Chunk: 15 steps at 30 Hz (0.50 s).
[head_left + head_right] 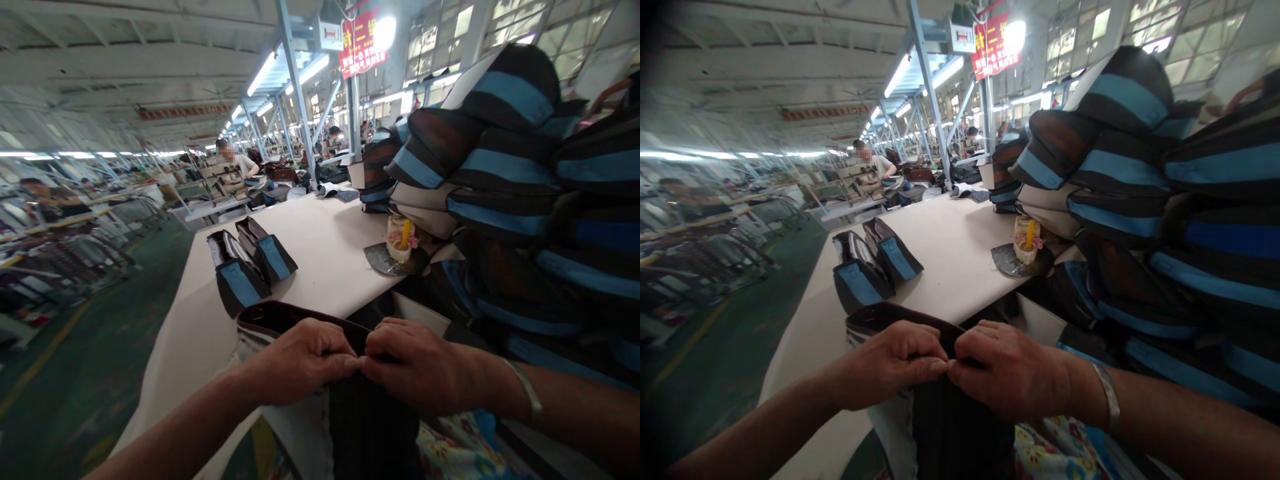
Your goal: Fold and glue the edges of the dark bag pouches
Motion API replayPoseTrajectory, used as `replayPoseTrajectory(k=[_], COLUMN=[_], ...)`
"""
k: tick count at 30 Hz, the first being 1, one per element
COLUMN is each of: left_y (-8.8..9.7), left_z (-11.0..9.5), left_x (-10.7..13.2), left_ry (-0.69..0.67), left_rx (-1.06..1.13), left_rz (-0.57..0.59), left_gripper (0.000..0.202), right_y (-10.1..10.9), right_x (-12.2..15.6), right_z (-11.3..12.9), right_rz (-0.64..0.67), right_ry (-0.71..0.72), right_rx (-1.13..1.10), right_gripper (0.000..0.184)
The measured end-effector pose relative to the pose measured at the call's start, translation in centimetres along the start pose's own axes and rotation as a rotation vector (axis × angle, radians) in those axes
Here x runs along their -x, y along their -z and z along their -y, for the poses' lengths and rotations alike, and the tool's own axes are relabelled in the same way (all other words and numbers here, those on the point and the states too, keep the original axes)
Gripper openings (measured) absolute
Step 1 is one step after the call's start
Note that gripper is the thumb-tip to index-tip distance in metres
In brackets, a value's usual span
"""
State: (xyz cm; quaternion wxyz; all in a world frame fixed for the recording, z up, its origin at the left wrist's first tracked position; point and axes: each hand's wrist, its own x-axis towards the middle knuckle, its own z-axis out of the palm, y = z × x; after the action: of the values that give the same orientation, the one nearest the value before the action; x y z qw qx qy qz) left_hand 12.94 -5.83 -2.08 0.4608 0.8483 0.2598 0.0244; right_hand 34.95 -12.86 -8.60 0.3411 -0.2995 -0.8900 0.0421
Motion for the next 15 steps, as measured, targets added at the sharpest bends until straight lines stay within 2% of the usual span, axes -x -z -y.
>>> replayPoseTrajectory(k=[2, 5, 7, 11, 13, 15], left_y=[-0.5, -1.3, -1.9, -2.2, -1.7, -0.8], left_z=[-0.6, -1.5, -2.0, -2.9, -3.5, -3.9], left_x=[0.3, 0.7, 0.9, 0.8, 0.7, 0.7], left_ry=[-0.039, -0.089, -0.141, -0.232, -0.263, -0.268], left_rx=[-0.069, -0.178, -0.263, -0.404, -0.408, -0.34], left_rz=[-0.067, -0.175, -0.242, -0.331, -0.35, -0.352], left_gripper=[0.022, 0.014, 0.013, 0.012, 0.013, 0.015], right_y=[1.2, 3.4, 4.9, 7.0, 7.5, 7.5], right_x=[-0.1, -0.9, -1.9, -4.0, -4.9, -6.0], right_z=[0.4, 0.4, 0.1, 0.0, 0.7, 1.6], right_rz=[0.005, 0.01, 0.106, 0.42, 0.441, 0.349], right_ry=[-0.007, -0.284, -0.372, -0.33, -0.312, -0.249], right_rx=[-0.143, -0.386, -0.408, -0.461, -0.381, -0.176], right_gripper=[0.015, 0.018, 0.017, 0.006, 0.004, 0.003])
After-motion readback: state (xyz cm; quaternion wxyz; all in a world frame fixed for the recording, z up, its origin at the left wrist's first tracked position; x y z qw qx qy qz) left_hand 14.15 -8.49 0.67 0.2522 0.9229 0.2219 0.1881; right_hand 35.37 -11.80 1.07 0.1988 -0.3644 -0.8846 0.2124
